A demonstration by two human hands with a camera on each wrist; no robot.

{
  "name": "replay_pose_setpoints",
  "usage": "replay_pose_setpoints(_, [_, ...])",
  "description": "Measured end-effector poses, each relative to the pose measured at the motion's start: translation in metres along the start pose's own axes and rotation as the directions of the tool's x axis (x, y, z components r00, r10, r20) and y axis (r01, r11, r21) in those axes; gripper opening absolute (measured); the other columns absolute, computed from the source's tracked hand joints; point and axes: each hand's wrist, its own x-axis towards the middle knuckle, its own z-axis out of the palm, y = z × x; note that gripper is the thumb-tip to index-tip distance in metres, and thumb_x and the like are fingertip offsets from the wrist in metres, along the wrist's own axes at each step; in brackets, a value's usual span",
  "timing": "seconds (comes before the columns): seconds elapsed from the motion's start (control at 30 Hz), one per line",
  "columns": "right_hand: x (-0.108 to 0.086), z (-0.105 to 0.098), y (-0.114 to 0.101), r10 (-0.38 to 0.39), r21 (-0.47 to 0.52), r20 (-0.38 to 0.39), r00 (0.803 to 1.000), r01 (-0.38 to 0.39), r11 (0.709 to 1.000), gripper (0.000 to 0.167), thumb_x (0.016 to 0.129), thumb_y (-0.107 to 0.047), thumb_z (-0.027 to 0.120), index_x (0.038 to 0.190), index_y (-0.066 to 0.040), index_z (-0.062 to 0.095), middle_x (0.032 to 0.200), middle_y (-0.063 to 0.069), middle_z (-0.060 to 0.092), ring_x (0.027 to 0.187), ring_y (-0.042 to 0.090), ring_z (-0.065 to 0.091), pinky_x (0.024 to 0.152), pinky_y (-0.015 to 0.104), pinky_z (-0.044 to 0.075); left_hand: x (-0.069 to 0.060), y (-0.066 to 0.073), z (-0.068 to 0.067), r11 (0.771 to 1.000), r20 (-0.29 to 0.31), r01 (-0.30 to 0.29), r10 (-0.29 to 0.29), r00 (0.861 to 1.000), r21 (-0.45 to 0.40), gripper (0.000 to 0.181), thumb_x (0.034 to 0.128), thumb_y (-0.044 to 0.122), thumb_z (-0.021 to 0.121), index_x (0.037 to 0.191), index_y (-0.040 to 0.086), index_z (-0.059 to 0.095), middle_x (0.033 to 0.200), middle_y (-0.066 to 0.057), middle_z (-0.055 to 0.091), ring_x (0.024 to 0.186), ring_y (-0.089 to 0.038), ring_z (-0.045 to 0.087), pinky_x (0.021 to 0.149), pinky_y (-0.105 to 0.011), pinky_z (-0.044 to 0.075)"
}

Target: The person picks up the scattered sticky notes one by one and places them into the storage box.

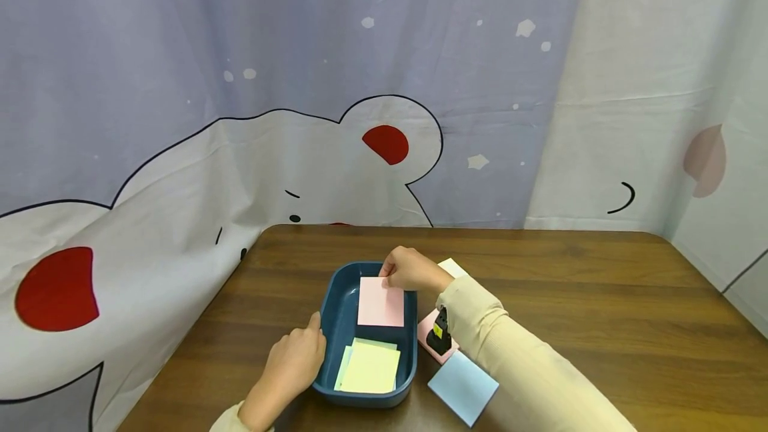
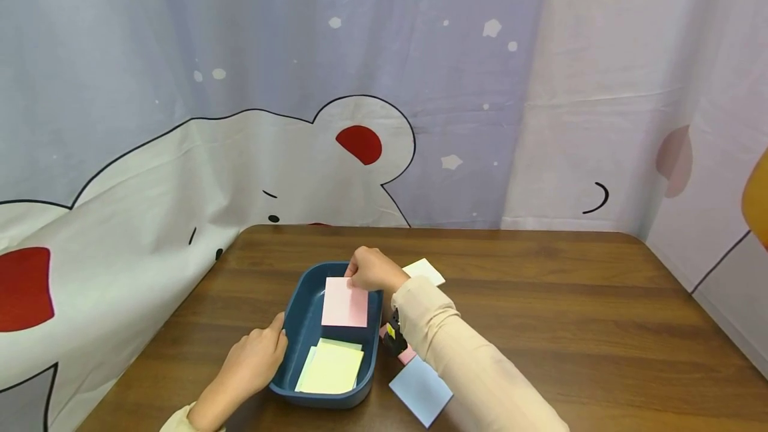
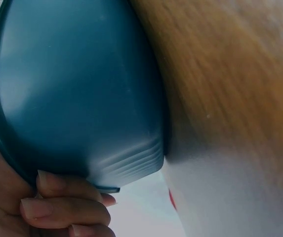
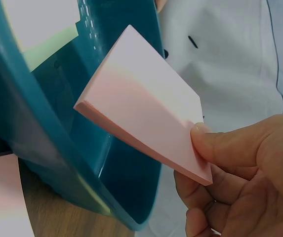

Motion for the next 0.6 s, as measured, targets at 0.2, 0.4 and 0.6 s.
replay_pose_setpoints(0.2, [0.01,0.01,-0.002,0.003,-0.056,0.013,1.0,-0.002,0.998,0.005,0.083,0.0,0.069,0.082,-0.002,0.073,0.078,0.006,0.066,0.067,0.016,0.054,0.061,0.026,0.047,0.0,-0.001,0.0,1.0,0.009,0.004,-0.004,1.0,-0.011,0.039,0.0941,0.016,0.051,0.127,-0.006,0.054,0.084,-0.023,0.07,0.062,-0.034,0.065,0.053,-0.047,0.049])
replay_pose_setpoints(0.4, [0.012,0.022,-0.006,0.013,-0.11,0.02,1.0,-0.011,0.994,0.008,0.081,0.003,0.067,0.086,0.0,0.073,0.085,0.01,0.069,0.068,0.016,0.056,0.063,0.029,0.05,0.0,0.0,-0.001,1.0,0.021,0.018,-0.017,1.0,-0.021,0.04,0.0945,0.016,0.051,0.128,-0.006,0.053,0.086,-0.023,0.07,0.062,-0.032,0.065,0.053,-0.047,0.049])
replay_pose_setpoints(0.6, [0.009,0.029,-0.008,0.038,-0.158,0.004,0.999,-0.036,0.987,0.012,0.083,0.002,0.066,0.092,-0.001,0.074,0.094,0.011,0.071,0.071,0.018,0.061,0.067,0.034,0.054,0.0,0.0,-0.001,1.0,0.013,0.007,-0.006,1.0,-0.023,0.039,0.0943,0.016,0.051,0.127,-0.006,0.054,0.085,-0.023,0.07,0.062,-0.033,0.065,0.053,-0.047,0.049])
